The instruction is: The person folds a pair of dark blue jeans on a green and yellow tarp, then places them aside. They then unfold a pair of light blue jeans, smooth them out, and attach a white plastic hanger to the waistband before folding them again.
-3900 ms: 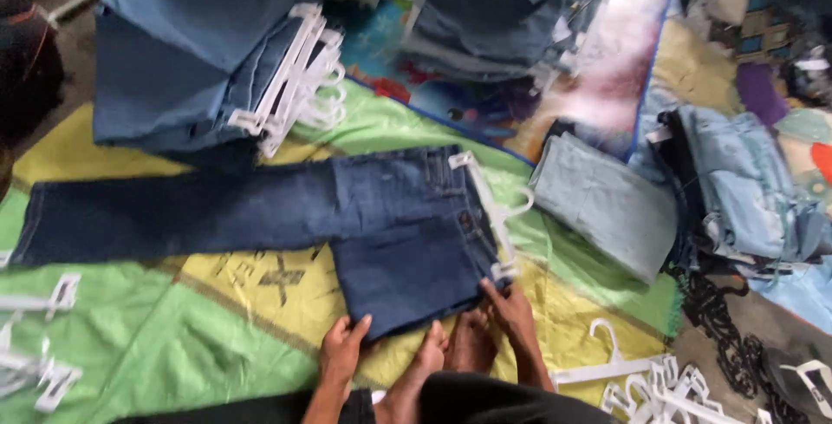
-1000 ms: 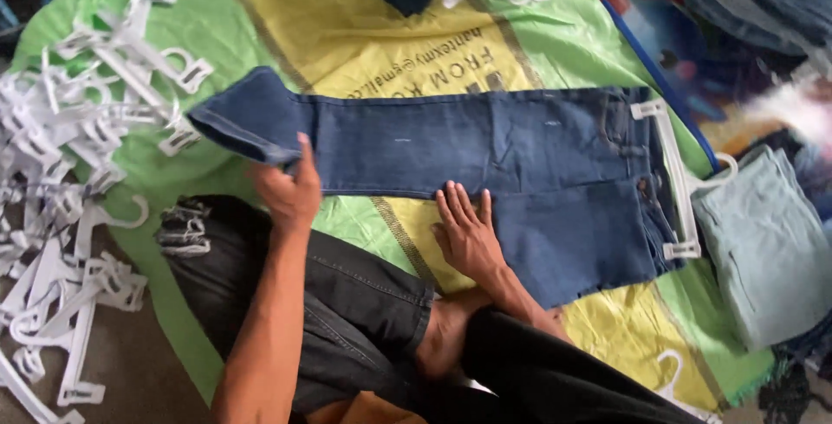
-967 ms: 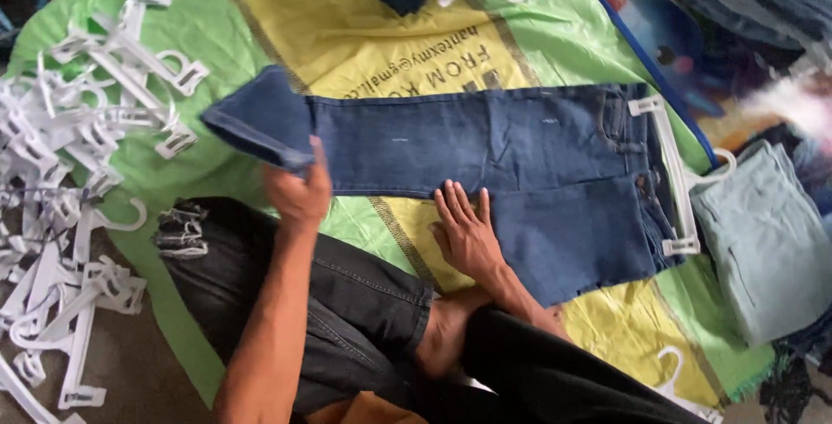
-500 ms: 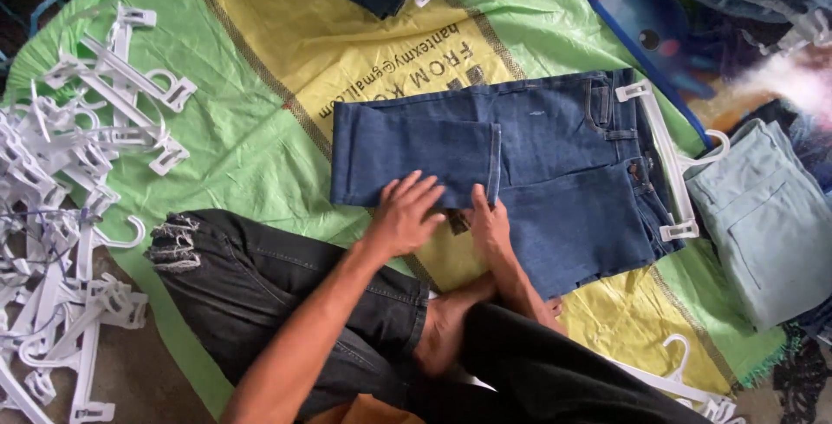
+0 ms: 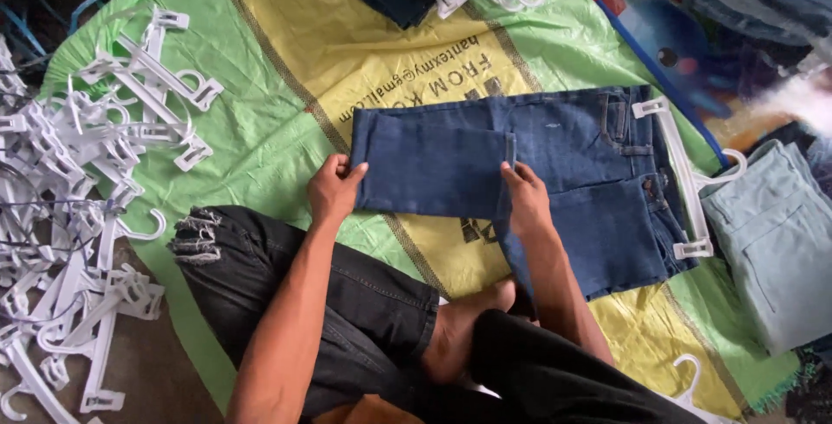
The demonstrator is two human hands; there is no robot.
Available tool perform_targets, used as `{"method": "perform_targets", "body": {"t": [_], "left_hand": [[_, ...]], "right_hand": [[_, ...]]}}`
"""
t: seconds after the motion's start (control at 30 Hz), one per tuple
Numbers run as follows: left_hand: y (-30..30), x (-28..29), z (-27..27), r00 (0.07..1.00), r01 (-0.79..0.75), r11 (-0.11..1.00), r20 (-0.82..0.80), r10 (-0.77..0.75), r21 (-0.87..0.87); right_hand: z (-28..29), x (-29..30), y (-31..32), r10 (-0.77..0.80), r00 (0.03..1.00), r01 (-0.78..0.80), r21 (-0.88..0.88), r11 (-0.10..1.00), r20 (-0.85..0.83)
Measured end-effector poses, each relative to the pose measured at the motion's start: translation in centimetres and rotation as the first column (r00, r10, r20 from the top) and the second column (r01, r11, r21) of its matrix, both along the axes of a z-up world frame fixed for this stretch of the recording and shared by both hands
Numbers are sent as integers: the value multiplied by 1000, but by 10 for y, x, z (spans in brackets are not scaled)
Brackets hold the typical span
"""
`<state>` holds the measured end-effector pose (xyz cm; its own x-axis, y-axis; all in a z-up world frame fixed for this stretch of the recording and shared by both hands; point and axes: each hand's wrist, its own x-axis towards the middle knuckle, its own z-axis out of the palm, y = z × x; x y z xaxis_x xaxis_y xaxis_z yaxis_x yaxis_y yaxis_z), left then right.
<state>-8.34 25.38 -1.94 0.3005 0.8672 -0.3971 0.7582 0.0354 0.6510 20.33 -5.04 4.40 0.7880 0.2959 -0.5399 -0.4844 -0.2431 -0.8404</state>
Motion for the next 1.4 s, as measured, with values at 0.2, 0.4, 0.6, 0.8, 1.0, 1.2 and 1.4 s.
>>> {"method": "perform_targets", "body": {"t": [0.2,0.4,0.6,0.8,1.0,1.2,1.4], "left_hand": [[6,-15,-12,990,-135,991,32,134,13],[-14,-4,19,995,-94,991,-8,95,101],[-44,27,105,950,192,741,67,-304,643],[-65,95,100,877,452,638,-178,-447,623],[-40,78,47,901,433,617,-314,-298,658],[-22,65,52,895,392,816,-381,-231,425],[-16,60,59,898,378,832,-381,-222,407]], "right_hand": [[-34,24,30,222,894,-220,-52,974,390],[-32,24,33,363,783,-202,-344,917,506],[-4,-30,58,652,5,-33,-651,758,759],[-24,-52,69,858,61,-246,-825,509,511],[-36,-48,68,846,62,-216,-821,529,529],[-45,-42,59,786,104,-252,-748,614,610],[-25,-63,25,794,193,-73,-798,598,577]]}}
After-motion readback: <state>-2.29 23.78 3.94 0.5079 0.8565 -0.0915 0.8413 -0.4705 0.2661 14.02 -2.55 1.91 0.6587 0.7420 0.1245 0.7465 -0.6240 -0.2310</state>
